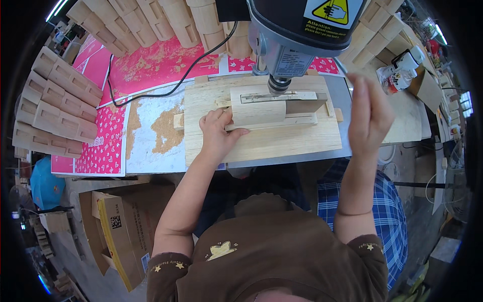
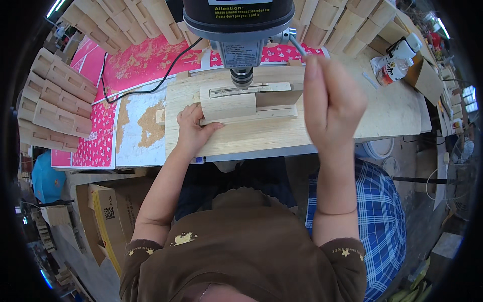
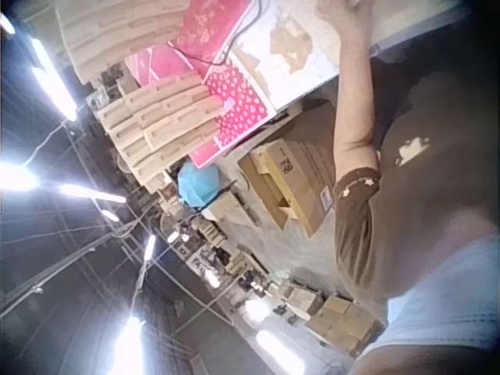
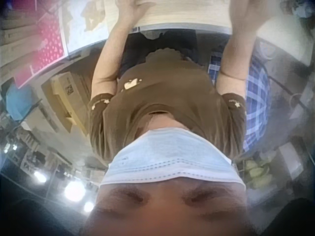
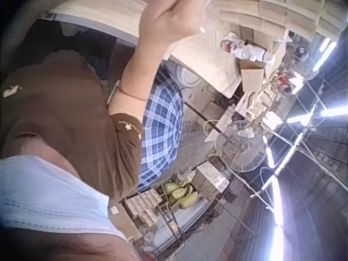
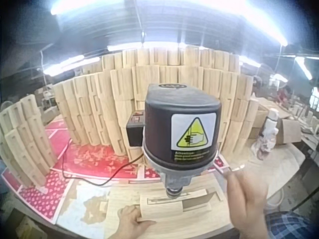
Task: Use a drill press to machine holes into cylindrical wooden components.
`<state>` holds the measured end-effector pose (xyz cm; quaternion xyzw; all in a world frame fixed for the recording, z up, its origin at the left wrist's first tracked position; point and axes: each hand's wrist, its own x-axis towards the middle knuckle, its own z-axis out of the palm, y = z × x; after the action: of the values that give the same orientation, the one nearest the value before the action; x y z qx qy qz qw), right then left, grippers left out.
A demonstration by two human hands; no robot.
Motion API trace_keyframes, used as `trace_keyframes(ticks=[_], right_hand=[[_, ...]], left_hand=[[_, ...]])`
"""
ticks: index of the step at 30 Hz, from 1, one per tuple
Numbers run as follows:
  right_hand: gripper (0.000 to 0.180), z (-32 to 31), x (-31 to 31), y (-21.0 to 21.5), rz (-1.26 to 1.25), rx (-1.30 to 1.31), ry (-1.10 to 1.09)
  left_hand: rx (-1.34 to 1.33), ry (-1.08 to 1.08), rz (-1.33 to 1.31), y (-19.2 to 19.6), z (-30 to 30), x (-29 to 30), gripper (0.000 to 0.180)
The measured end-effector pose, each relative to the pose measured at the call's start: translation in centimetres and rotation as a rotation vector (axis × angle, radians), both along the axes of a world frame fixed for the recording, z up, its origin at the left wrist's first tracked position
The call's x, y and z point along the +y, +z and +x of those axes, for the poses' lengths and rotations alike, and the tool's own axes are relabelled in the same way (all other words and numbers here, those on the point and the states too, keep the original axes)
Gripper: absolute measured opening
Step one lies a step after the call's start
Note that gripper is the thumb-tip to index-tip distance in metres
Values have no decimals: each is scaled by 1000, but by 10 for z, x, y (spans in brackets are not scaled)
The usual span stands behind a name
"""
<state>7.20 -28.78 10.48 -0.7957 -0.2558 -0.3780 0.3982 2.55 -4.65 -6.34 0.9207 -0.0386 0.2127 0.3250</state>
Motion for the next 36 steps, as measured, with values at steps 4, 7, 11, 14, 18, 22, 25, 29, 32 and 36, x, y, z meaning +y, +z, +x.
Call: trace_keyframes(ticks=[4,7,11,14,18,22,25,29,32,36], right_hand=[[11,3,-3,-59,16,53,27],[13,21,3,-89,81,0,122],[11,21,2,-81,20,-120,127],[7,28,-10,-45,32,-344,207],[27,52,12,48,27,-81,-58],[34,105,29,84,-10,142,22],[37,112,23,85,-69,142,68],[37,68,13,80,-138,68,28],[21,27,-4,47,-108,40,44],[11,1,-9,-20,33,45,75]], left_hand=[[75,14,-11,8,-1,-3,38],[12,3,4,3,0,-2,54],[5,11,13,0,1,0,55],[-21,7,21,0,1,-4,56],[9,25,36,4,-1,-9,60],[0,-19,-29,2,18,-42,61],[53,-48,-26,3,17,-36,61],[89,-58,-35,5,16,-36,62],[112,-17,-106,9,13,-36,48],[96,-39,-77,7,16,-38,50]])
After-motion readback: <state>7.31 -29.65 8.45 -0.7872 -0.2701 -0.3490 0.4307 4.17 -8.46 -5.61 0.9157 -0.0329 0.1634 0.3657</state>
